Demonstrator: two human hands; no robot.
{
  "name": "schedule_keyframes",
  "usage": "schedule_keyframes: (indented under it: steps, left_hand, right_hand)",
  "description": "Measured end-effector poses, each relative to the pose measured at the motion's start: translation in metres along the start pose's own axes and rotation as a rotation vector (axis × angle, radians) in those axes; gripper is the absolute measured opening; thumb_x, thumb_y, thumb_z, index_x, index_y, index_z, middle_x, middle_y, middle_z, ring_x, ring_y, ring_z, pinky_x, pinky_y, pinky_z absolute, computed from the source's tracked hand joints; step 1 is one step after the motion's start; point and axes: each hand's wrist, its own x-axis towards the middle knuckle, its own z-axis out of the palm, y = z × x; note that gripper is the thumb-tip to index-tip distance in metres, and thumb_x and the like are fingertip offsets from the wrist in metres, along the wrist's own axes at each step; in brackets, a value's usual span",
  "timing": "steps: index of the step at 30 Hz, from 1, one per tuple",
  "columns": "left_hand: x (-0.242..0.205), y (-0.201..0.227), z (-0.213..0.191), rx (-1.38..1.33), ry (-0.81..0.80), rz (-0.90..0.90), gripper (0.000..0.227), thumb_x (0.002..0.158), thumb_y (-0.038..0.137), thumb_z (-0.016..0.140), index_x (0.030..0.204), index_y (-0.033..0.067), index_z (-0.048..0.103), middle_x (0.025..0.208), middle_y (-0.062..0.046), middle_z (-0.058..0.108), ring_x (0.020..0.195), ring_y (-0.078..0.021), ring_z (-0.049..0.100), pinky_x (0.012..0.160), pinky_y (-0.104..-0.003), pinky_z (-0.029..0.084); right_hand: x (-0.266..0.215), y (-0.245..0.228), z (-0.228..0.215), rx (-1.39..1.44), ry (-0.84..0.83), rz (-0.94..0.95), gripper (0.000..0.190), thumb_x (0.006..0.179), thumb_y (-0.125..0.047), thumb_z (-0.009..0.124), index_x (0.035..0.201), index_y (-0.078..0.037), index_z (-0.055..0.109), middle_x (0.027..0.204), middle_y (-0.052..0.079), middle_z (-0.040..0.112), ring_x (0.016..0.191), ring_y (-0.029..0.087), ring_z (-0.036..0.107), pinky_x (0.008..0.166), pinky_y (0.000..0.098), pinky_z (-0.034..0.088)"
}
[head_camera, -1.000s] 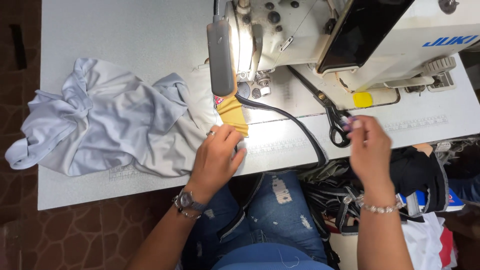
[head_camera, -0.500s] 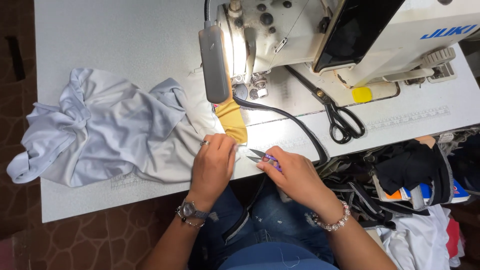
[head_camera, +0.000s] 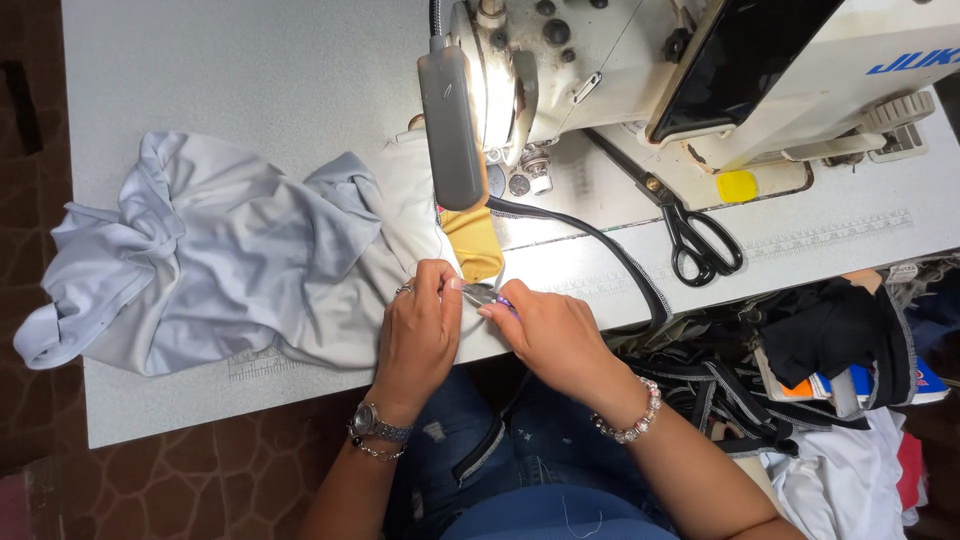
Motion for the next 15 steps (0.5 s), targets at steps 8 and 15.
schedule_keyframes:
  steps: [8, 15]
  left_hand:
    - [-0.001, -0.002, 0.0, 0.048, -0.006, 0.001, 0.012, 0.108, 0.019, 0.045, 0.1, 0.0115, 0.051, 0.066, -0.017, 0.06, 0.069, -0.0424, 0.066, 0.066, -0.048, 0.053]
    - [-0.018, 0.012, -0.017, 0.019, -0.073, 0.146, 0.013, 0.103, 0.021, 0.053, 0.094, 0.0136, 0.06, 0.092, -0.01, 0.068, 0.091, -0.0352, 0.067, 0.078, -0.043, 0.051]
  right_hand:
    - [0.007, -0.004, 0.006, -0.035, 0.054, -0.059, 0.037, 0.107, -0.044, 0.047, 0.092, -0.012, 0.059, 0.069, 0.019, 0.07, 0.077, 0.045, 0.073, 0.069, 0.051, 0.056]
    - [-0.015, 0.039, -0.056, -0.005, 0.177, 0.309, 0.03, 0.106, -0.037, 0.049, 0.114, -0.012, 0.064, 0.088, 0.026, 0.073, 0.098, 0.05, 0.07, 0.086, 0.0607, 0.052]
